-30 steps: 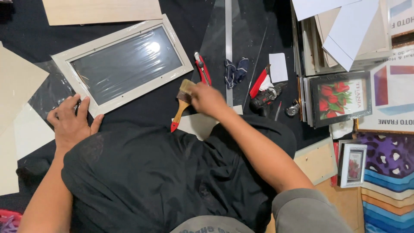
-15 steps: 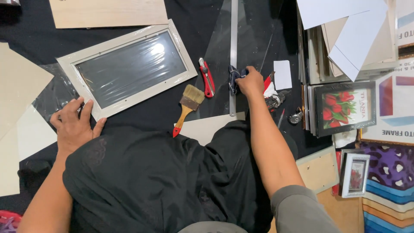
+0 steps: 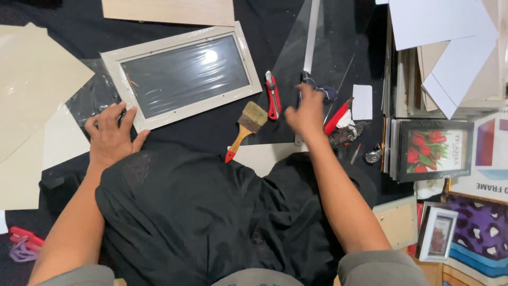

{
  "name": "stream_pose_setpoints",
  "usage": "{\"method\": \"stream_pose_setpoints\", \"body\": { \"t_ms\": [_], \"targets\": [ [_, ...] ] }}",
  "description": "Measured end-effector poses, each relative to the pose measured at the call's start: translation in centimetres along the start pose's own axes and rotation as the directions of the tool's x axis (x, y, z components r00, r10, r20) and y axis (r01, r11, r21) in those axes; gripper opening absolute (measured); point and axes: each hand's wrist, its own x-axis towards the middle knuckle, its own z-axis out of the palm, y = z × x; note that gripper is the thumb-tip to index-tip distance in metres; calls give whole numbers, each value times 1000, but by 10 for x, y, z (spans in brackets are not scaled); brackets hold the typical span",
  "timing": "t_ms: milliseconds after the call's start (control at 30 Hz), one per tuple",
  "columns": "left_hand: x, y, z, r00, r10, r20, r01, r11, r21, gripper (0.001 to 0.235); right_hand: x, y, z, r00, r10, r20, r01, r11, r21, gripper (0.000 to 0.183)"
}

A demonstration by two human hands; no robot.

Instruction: The person brushes a wooden frame back, then uses a utility knife to cut along the edges of a plastic film covering the frame. They remove the film, flip the frame, and brush the glass surface. The person then uses the utility knife again on the glass side before brushing once more.

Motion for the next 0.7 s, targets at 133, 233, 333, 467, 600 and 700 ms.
{"method": "stream_pose_setpoints", "body": {
  "t_ms": [133,233,333,467,600,700],
  "targets": [
    [2,-2,5,997,28,-75,-22,997,77,58,-56,-1,96,742,-623,247,661,741,-119,60],
    [8,-4,11,969,60,-241,-46,997,63,60,-70,0,120,583,-750,311,811,517,-275,33],
    [9,-3,9,972,48,-230,-52,999,-13,58,-45,17,131,396,-855,334,902,296,-314,31],
    [6,-2,15,971,9,-239,-17,999,-33,57,-20,-15,94,531,-843,-91,799,533,-277,24],
    [5,-4,16,965,9,-260,-16,1000,-24,55,-25,-95,65,784,-524,-334,618,710,337,12],
    [3,-3,19,965,-5,-262,-3,1000,-30,56,-43,-168,88,895,-402,-196,428,647,630,15]
  ]
}}
